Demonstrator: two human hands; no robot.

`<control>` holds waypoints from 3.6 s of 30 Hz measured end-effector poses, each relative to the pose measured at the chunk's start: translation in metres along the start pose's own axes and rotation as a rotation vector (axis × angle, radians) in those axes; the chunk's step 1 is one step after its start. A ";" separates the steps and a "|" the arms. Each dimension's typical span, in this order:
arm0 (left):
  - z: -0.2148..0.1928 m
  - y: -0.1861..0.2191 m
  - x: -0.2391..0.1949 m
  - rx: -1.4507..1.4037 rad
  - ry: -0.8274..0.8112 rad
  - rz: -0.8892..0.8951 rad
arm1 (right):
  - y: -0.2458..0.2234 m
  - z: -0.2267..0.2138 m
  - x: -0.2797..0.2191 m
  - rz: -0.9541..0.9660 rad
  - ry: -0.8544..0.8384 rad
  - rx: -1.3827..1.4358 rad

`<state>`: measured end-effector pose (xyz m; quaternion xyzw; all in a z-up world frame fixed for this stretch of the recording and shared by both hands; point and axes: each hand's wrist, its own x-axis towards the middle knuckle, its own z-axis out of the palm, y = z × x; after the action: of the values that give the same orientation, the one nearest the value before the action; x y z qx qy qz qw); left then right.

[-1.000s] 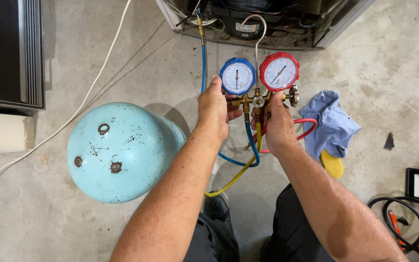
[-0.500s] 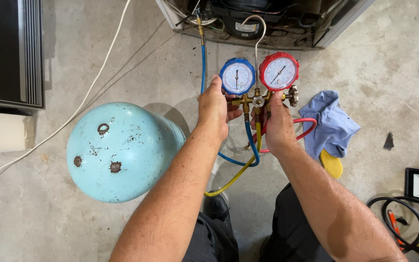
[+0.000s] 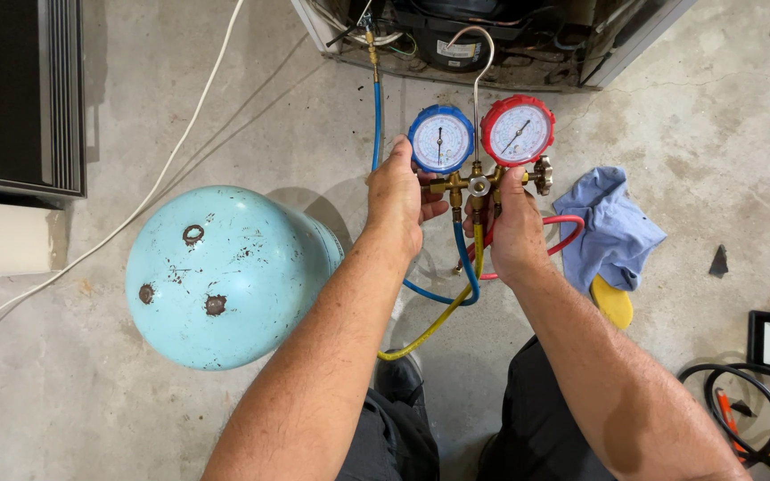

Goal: Checking the temperature and connecting manifold gauges to a refrigerator for diagnostic or repair purposes

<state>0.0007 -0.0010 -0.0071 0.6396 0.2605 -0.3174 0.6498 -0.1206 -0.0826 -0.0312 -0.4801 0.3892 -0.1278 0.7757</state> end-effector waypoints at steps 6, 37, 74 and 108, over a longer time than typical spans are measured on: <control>0.000 0.001 -0.001 0.004 -0.011 -0.005 | 0.003 -0.002 0.004 -0.007 0.001 0.014; -0.004 -0.001 0.001 0.161 0.059 0.166 | 0.000 0.002 0.012 -0.006 0.074 -0.096; -0.031 0.122 0.042 0.888 -0.326 0.957 | 0.093 0.002 0.132 0.229 0.239 -0.434; -0.034 0.117 0.070 0.791 -0.107 0.923 | 0.128 -0.057 0.196 0.473 0.054 -0.893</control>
<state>0.1368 0.0247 0.0177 0.8625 -0.2143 -0.1072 0.4457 -0.0545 -0.1666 -0.2468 -0.6604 0.5240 0.2178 0.4918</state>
